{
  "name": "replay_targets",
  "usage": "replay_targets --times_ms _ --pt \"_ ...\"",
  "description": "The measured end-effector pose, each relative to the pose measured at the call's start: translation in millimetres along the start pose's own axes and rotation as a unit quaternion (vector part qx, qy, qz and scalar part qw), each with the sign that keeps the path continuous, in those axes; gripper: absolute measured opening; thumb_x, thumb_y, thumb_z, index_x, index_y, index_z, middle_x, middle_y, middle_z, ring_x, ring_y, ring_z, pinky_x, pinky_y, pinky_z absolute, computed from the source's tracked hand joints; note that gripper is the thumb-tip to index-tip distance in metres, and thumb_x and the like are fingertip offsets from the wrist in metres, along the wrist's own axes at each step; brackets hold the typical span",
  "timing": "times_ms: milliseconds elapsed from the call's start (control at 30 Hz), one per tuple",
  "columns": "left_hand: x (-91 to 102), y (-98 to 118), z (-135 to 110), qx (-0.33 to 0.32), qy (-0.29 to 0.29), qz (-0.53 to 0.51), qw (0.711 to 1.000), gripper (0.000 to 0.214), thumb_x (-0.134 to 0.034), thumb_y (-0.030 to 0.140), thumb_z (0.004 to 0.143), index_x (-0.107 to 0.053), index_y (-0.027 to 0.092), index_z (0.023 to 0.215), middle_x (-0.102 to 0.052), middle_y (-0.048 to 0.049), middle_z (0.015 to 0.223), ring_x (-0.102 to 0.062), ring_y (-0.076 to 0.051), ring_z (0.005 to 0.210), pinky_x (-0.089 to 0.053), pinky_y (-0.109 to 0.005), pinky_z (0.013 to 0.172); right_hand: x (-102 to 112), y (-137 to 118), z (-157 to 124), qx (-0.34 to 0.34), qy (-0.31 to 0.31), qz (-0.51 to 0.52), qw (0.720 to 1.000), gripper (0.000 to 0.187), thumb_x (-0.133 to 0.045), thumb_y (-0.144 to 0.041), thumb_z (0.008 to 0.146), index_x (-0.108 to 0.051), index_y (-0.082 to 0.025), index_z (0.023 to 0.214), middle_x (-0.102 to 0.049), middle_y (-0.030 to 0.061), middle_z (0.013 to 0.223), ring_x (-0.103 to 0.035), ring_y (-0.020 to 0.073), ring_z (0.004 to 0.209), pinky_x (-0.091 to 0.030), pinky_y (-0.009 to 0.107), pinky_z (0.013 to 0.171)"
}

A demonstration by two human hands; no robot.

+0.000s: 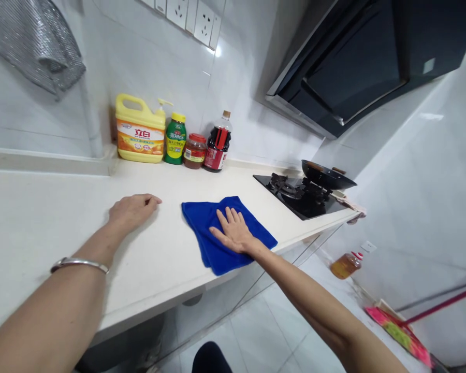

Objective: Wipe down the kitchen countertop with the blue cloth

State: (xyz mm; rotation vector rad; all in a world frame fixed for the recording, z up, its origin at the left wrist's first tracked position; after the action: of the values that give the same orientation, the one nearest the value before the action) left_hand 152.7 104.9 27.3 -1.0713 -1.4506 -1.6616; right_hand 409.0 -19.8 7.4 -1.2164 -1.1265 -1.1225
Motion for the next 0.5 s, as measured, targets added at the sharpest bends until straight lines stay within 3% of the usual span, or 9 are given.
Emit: replay_targets --times_ms 167,267,367,500 --pt "1.6 -1 -1 -0.029 -0.006 0.007 1.0 0.051 -0.032 0.046 0.089 -0.064 0.03 0.124 -0.06 -0.0052 0.135 -0.056 -0.033 0.117 -0.044 -0.045 0.097 0 -26 -40 0.053 0.025 0.004 0.998 0.082 -0.028 -0.067 0.097 -0.02 -0.012 0.157 -0.011 0.0208 0.162 -0.004 0.037 0.15 -0.007 0.057 0.12" --pt "-0.8 -8 4 -0.05 0.002 0.015 0.999 0.052 -0.033 0.049 0.088 -0.065 0.03 0.123 -0.062 -0.0029 0.132 -0.058 -0.032 0.112 -0.045 -0.041 0.094 2 -26 -55 0.084 0.043 0.013 0.995 0.079 -0.03 -0.066 0.098 -0.023 -0.014 0.156 -0.012 0.019 0.162 -0.006 0.0357 0.15 -0.01 0.058 0.12" --pt "-3.5 -17 11 -0.072 0.019 0.01 0.997 0.052 -0.034 0.052 0.086 -0.066 0.031 0.121 -0.067 0.0004 0.125 -0.061 -0.029 0.106 -0.046 -0.037 0.09 6 -13 -67 0.124 0.061 0.02 0.99 0.071 -0.035 -0.061 0.099 -0.026 -0.019 0.156 -0.016 0.0142 0.163 -0.011 0.0329 0.15 -0.014 0.055 0.121" --pt "-5.8 -26 15 -0.067 0.015 0.006 0.998 0.057 -0.03 0.06 0.084 -0.064 0.034 0.122 -0.065 0.0016 0.127 -0.06 -0.029 0.109 -0.046 -0.037 0.092 12 24 -84 0.163 0.087 0.022 0.983 0.061 -0.038 -0.054 0.1 -0.032 -0.026 0.154 -0.022 0.0066 0.162 -0.018 0.0263 0.149 -0.015 0.049 0.122"
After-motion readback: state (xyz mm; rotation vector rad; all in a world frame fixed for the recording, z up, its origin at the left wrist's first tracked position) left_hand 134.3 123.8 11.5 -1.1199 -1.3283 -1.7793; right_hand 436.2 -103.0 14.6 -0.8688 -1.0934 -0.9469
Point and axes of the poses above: each hand's wrist, its own z-axis towards the middle knuckle, its own x-axis out of the back of the hand, y = z × x, the point moved 5 cm from there along z, towards the middle knuckle
